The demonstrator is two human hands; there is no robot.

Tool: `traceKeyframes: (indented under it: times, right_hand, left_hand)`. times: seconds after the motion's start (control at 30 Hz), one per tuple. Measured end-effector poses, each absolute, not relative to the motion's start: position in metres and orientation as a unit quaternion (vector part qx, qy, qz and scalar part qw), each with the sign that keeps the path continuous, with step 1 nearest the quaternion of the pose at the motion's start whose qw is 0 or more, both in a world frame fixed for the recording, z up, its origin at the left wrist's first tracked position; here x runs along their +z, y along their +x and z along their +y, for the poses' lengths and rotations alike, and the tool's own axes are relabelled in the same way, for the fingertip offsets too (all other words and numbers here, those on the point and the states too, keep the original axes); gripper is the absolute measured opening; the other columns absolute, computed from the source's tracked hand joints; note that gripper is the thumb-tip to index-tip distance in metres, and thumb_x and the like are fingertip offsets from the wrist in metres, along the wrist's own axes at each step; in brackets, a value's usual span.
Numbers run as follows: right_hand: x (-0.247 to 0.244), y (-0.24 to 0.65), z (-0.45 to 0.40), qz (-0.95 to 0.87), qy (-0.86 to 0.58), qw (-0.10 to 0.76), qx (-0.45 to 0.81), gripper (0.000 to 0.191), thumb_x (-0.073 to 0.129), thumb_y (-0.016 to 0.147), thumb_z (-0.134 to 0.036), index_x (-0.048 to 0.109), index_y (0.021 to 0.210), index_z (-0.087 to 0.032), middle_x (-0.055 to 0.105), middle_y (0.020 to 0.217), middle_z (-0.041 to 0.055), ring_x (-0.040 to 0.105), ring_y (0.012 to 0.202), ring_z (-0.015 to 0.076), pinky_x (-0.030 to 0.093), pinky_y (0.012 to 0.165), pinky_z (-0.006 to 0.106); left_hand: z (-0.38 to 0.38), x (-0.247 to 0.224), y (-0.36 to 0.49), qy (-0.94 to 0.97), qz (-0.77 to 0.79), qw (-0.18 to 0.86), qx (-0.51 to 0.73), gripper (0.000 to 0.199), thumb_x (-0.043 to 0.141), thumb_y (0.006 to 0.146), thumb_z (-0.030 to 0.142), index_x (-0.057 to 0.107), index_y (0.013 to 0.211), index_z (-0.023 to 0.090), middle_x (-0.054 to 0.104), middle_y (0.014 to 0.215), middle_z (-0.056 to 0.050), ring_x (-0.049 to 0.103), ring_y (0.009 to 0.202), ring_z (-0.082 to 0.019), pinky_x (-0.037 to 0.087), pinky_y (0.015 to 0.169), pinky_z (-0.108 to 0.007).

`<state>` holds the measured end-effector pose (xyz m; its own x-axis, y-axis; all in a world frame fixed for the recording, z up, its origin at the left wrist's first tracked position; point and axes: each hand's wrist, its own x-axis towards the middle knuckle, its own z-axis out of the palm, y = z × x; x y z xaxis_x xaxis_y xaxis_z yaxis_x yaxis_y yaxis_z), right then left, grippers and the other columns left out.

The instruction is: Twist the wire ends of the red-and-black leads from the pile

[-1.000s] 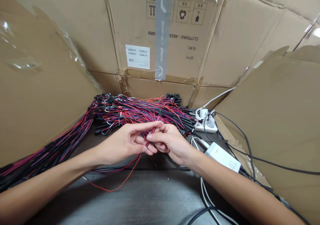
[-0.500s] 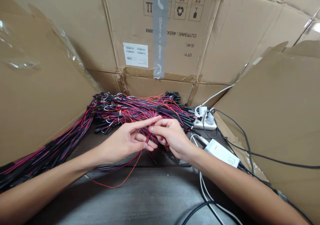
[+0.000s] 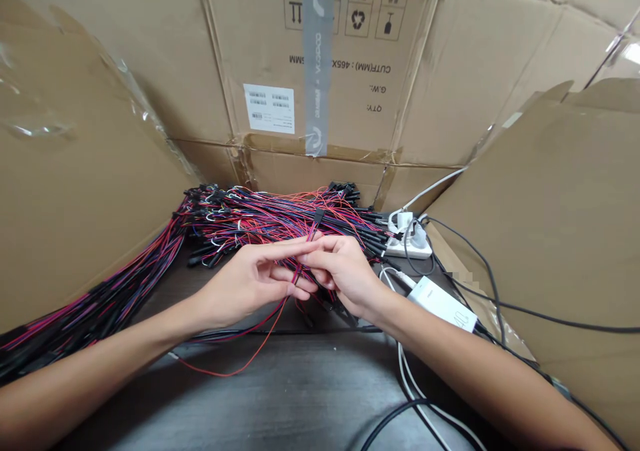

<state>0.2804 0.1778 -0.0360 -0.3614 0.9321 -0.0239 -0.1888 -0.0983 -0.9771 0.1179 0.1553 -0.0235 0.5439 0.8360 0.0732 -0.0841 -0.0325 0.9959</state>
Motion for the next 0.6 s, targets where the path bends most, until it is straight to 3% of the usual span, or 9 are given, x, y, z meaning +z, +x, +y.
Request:
traceKeyframes:
  times: [0.6]
  right_hand:
    - [-0.0340,0.2836,0.1790,-0.521,-0.354,0.391,0.671,0.021,0.069,0.073,-0.028,0.057,0.062,-0.014,0.049,0.046,-0.0055,0.036,0.036,0.0025,0.020,0.034,0.016]
  left_hand:
    - [0.1577,-0.0195,0.1151,0.604,0.309,0.640,0.361,0.070,0.060,0.073,-0.003,0.047,0.138,0.018,0.072,0.100,-0.009,0.071,0.081,-0.017,0.058,0.080,-0.033]
